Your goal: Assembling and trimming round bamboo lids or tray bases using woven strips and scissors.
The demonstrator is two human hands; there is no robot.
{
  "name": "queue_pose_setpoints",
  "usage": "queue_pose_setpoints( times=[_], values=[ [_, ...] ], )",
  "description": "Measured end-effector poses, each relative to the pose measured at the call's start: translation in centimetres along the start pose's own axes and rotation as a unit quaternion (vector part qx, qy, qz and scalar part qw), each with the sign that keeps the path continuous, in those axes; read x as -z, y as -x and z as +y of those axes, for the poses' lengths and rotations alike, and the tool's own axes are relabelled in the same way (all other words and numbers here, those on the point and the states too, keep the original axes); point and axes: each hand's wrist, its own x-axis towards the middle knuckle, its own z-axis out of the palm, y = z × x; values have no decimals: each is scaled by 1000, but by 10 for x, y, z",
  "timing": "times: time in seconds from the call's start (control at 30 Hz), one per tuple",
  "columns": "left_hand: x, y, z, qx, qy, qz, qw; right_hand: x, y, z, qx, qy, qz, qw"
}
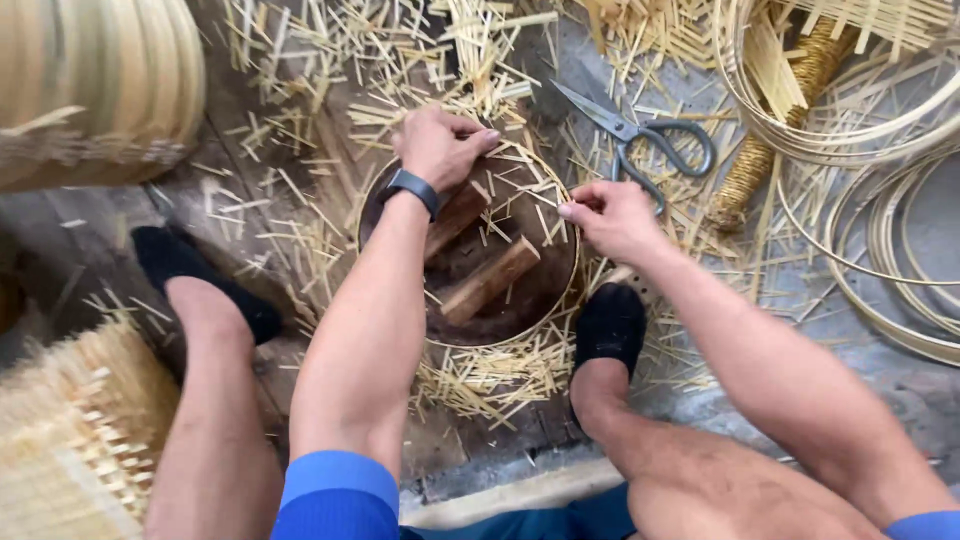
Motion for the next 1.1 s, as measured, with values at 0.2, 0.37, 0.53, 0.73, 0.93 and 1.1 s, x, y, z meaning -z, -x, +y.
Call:
queue_pose_setpoints(
  times=[0.2, 0.37, 0.53, 0.73, 0.93, 1.1],
  values=[
    [-17, 8, 1, -23, 14, 67, 997, -14, -31, 38, 34, -29, 13, 999],
    [-9, 15, -23, -145, 33, 126, 981, -25, -33, 53, 104, -29, 72, 992],
    [32, 57, -119, -58, -64, 218, 972, 15, -38, 68, 190, -218, 78, 954],
    [38, 78, -180, 143, 297, 48, 943, 6, -19, 53, 75, -89, -9, 993],
    [34, 80, -157, 219, 266, 101, 933, -25, 2, 68, 89, 1, 36, 995],
    [10, 144, -149, 213, 194, 248, 925, -21, 16, 49, 32, -66, -10, 997]
  ],
)
